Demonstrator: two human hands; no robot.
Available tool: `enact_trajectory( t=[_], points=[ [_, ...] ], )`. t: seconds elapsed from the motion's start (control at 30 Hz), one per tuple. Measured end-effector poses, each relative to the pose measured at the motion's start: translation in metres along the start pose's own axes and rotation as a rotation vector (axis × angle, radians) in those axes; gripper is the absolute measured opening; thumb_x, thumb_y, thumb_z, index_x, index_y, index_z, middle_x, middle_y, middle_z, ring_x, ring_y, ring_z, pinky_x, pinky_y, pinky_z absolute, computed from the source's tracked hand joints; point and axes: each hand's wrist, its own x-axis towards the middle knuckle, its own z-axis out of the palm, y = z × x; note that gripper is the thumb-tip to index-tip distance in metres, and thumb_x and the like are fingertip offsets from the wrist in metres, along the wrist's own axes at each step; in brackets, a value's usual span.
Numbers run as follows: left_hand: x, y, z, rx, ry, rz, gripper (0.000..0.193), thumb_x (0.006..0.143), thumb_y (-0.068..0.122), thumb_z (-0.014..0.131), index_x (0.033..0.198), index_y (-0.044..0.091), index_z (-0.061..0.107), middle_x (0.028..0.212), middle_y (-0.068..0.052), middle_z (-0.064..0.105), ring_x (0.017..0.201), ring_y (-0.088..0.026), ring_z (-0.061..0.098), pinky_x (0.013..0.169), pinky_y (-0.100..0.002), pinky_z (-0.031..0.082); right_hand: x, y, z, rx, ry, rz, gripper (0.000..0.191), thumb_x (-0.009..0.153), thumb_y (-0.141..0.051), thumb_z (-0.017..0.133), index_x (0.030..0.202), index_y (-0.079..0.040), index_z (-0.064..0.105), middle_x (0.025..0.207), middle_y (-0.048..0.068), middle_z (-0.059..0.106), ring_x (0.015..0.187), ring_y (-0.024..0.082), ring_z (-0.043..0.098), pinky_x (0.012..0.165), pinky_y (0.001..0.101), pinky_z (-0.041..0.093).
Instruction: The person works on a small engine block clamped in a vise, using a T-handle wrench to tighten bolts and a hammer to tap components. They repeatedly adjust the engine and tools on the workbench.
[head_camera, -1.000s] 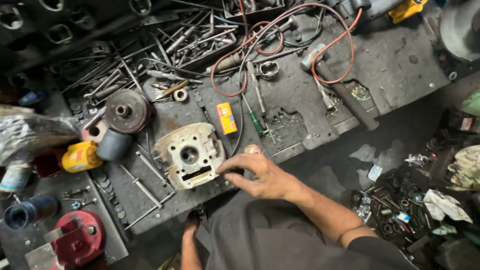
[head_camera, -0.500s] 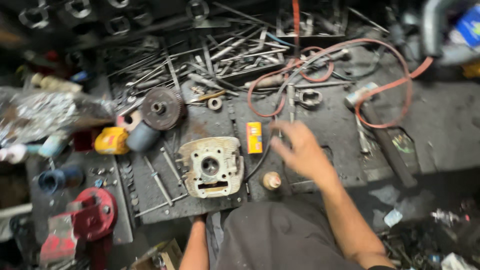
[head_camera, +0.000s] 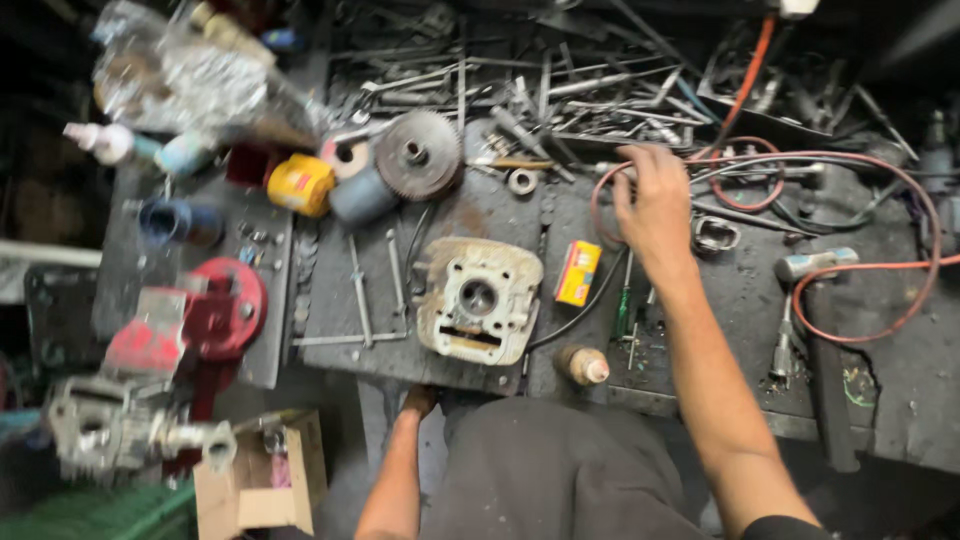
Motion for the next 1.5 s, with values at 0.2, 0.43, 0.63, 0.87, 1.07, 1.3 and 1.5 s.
enact_trajectory(
  t=[0.2, 0.43, 0.63, 0.87, 1.07, 1.3, 1.5],
  points=[
    [-0.046, -0.003, -0.008, -0.596, 0.131, -0.407, 0.062, 0.094, 0.034, 0.058, 0.148, 0.011, 0.038, 0.122, -0.028, 0.066, 0.113, -0.043, 0.068, 0.096, -0.046, 0.053, 0.046, -0.063, 0.03, -0.219, -0.317, -0.482, 0.05, 0.083, -0.013, 0.067, 0.133, -0.006, 0.062, 0.112, 0.012, 0.067, 0.105, 0.032, 0.063, 0.082, 0.0459, 0.05],
    [-0.121, -0.03, -0.025, -0.388, 0.792, -0.077, 0.036, 0.092, 0.025, 0.06, 0.121, 0.008, 0.076, 0.122, -0.029, 0.068, 0.118, -0.054, 0.054, 0.098, -0.05, 0.044, 0.065, -0.096, 0.028, -0.396, -0.446, -0.441, 0.025, 0.082, -0.022, 0.071, 0.103, -0.01, 0.073, 0.094, 0.017, 0.068, 0.089, 0.038, 0.068, 0.073, 0.0511, 0.054],
    [-0.194, -0.068, 0.05, -1.104, 0.625, -0.636, 0.037, 0.094, 0.037, 0.06, 0.111, 0.006, 0.074, 0.106, -0.016, 0.078, 0.1, -0.028, 0.074, 0.09, -0.039, 0.057, 0.055, -0.075, -0.047, 0.417, -0.22, 0.063, 0.023, 0.1, -0.019, 0.069, 0.116, -0.004, 0.076, 0.1, 0.01, 0.073, 0.092, 0.017, 0.067, 0.083, 0.0313, 0.052],
    [-0.244, -0.099, 0.096, -1.591, 0.266, -0.965, 0.048, 0.097, 0.042, 0.053, 0.128, 0.007, 0.066, 0.126, -0.012, 0.069, 0.104, -0.027, 0.065, 0.081, -0.043, 0.056, -0.007, -0.151, -0.017, 0.887, -0.317, 0.315, 0.017, 0.097, -0.01, 0.066, 0.11, -0.003, 0.073, 0.108, 0.011, 0.073, 0.103, 0.019, 0.068, 0.093, 0.0328, 0.053],
    [-0.244, -0.158, 0.061, -1.367, 0.401, -0.802, 0.043, 0.101, 0.04, 0.061, 0.127, 0.007, 0.064, 0.116, -0.008, 0.065, 0.094, -0.021, 0.06, 0.072, -0.037, 0.052, -0.096, -0.307, 0.012, 0.986, -0.816, -0.128, 0.015, 0.094, -0.002, 0.063, 0.105, -0.003, 0.072, 0.116, 0.013, 0.073, 0.112, 0.022, 0.069, 0.102, 0.0341, 0.054],
    [-0.236, -0.261, -0.035, -1.362, 1.455, -0.455, 0.017, 0.102, 0.015, 0.062, 0.11, 0.001, 0.065, 0.092, -0.006, 0.07, 0.085, -0.014, 0.066, 0.078, -0.027, 0.052, -0.116, -0.47, 0.049, 0.978, -0.472, -0.426, 0.024, 0.082, 0.01, 0.078, 0.102, -0.001, 0.073, 0.112, 0.015, 0.07, 0.102, 0.021, 0.069, 0.089, 0.0306, 0.057],
    [-0.259, -0.303, -0.153, -1.179, 1.635, -0.268, 0.008, 0.103, 0.007, 0.062, 0.109, 0.003, 0.065, 0.102, -0.006, 0.072, 0.096, -0.013, 0.067, 0.088, -0.027, 0.052, -0.125, -0.567, 0.084, 0.964, -0.375, -0.409, 0.027, 0.086, 0.008, 0.081, 0.09, 0.001, 0.055, 0.11, 0.015, 0.072, 0.102, 0.019, 0.072, 0.088, 0.0283, 0.058]
  ],
)
